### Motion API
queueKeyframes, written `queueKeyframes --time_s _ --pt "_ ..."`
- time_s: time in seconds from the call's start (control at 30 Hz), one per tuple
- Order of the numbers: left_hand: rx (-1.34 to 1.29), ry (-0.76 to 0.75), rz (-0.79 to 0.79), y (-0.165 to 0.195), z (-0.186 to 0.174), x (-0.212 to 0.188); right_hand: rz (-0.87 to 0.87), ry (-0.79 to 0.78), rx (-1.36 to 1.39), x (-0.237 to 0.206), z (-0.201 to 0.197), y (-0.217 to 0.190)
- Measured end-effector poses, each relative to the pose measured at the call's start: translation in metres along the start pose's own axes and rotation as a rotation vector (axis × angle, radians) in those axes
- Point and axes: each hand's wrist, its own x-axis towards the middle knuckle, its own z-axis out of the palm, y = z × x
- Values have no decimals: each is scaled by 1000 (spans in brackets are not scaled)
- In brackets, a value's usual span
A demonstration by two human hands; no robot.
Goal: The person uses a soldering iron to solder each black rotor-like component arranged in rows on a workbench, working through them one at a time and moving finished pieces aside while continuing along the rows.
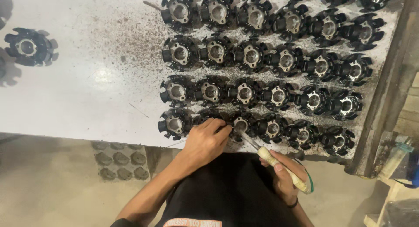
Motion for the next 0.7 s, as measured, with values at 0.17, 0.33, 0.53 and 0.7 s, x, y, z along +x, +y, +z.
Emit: queueKeyframes --time_s 0.17,0.33,0.53,0.7 --pt "77 -162 -14 8 2 8 13 19 52 -1 7 -3" --pt "-15 -158 -47 10 -9 5 1 3 18 3 10 -11" --pt "-109 -116 -106 5 -6 3 -89 44 -33 4 14 -19" --pt "-111 -97 -82 4 -4 0 -49 49 -101 3 13 -17"
